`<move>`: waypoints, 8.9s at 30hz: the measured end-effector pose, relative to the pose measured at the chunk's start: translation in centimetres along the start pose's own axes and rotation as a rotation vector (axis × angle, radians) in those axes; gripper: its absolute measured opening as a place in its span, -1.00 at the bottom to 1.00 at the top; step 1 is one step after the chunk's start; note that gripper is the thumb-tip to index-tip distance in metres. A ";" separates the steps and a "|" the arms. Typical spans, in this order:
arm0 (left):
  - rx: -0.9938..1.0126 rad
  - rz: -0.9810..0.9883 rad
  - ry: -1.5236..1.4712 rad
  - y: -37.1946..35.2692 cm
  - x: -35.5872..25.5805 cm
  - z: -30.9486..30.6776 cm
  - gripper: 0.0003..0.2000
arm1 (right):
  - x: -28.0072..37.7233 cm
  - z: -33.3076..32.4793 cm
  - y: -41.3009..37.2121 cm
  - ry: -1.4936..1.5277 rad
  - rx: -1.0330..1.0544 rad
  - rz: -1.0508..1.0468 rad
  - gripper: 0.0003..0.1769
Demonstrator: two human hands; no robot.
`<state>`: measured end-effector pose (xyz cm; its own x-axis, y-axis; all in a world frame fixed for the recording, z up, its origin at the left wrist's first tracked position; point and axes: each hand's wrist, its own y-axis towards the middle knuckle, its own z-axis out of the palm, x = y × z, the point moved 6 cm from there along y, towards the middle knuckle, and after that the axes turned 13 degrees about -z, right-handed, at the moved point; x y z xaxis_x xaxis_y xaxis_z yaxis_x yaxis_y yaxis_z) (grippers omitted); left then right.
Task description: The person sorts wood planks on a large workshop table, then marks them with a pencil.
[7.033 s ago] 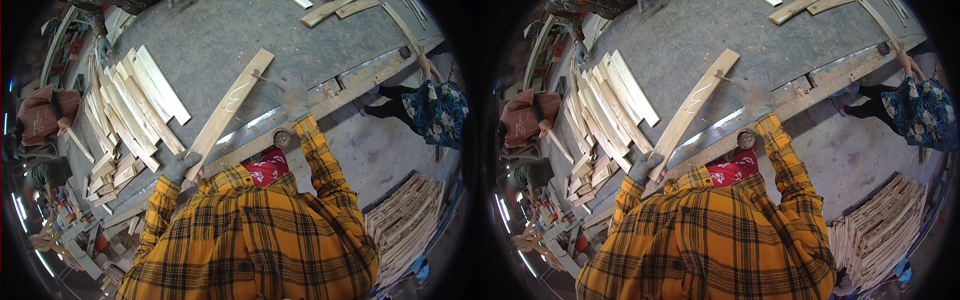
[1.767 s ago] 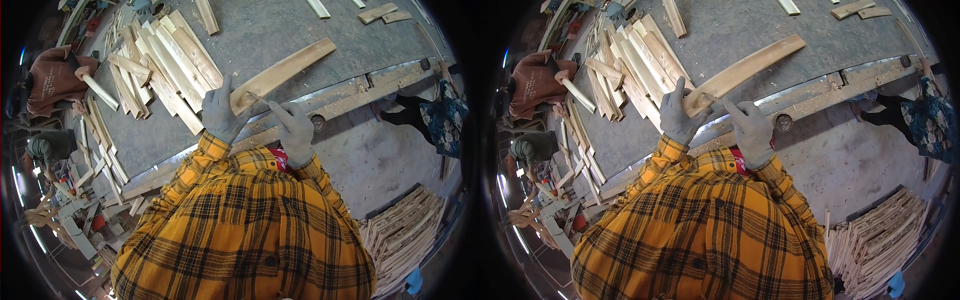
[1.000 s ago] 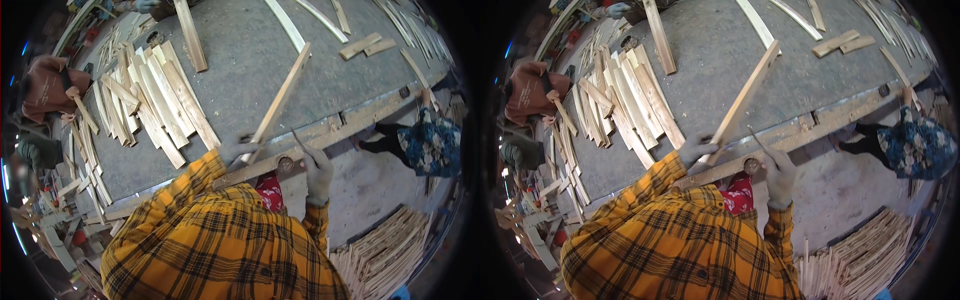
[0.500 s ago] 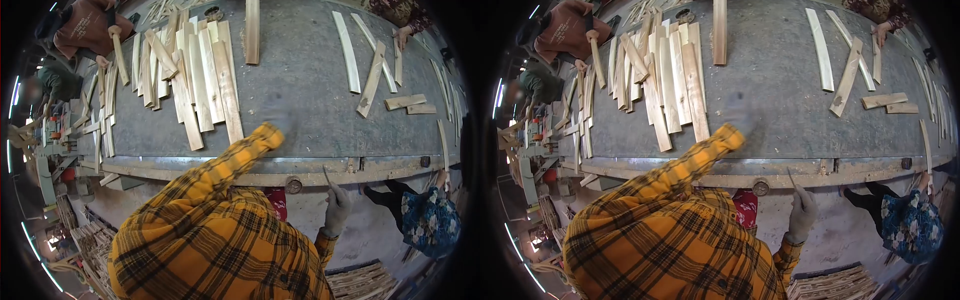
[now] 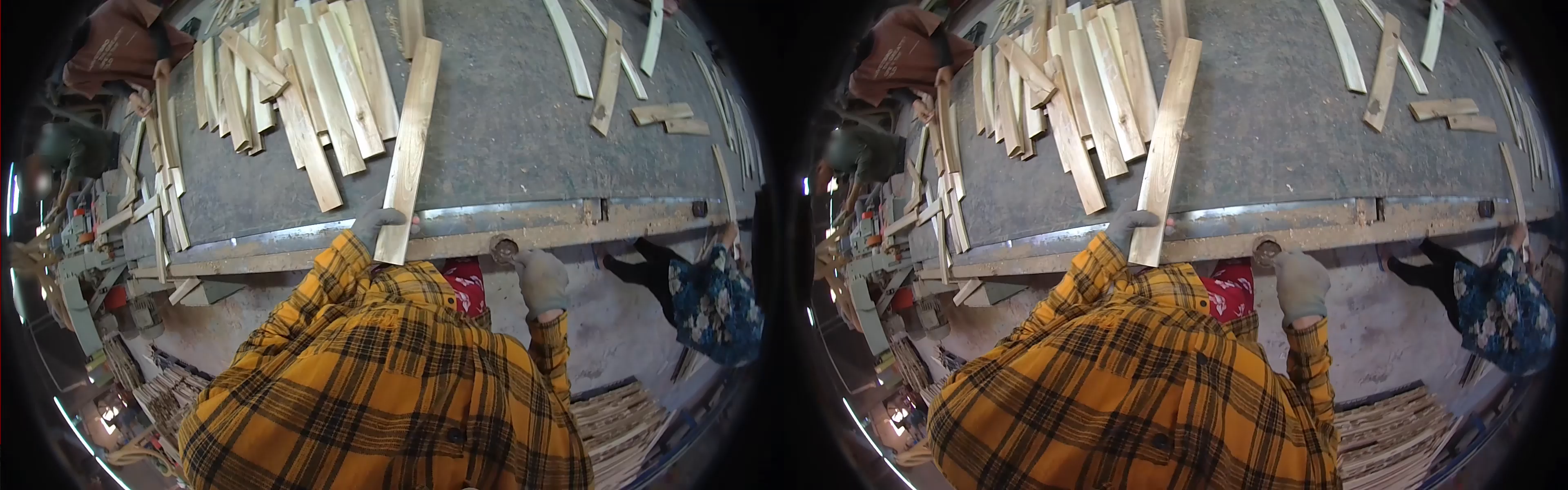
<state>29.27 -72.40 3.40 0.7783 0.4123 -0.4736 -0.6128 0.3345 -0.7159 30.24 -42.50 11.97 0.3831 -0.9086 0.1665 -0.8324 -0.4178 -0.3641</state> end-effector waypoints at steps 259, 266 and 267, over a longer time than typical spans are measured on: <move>-0.733 0.555 0.710 0.8 -4.1 -8.3 -0.68 | 12.8 -0.5 24.8 0.153 -0.532 -0.068 -0.23; -0.144 0.154 -0.070 0.4 -4.0 -7.6 -0.62 | 14.9 -1.3 26.4 0.247 -0.388 0.121 -0.03; -0.032 0.118 -0.225 0.7 -4.6 -6.7 -0.60 | 15.2 -2.7 24.2 0.307 -0.378 0.129 -0.02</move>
<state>26.22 -79.70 1.65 0.6494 0.6263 -0.4314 -0.6903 0.2473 -0.6799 14.89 -66.43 8.20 0.1797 -0.8876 0.4242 -0.9737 -0.2218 -0.0515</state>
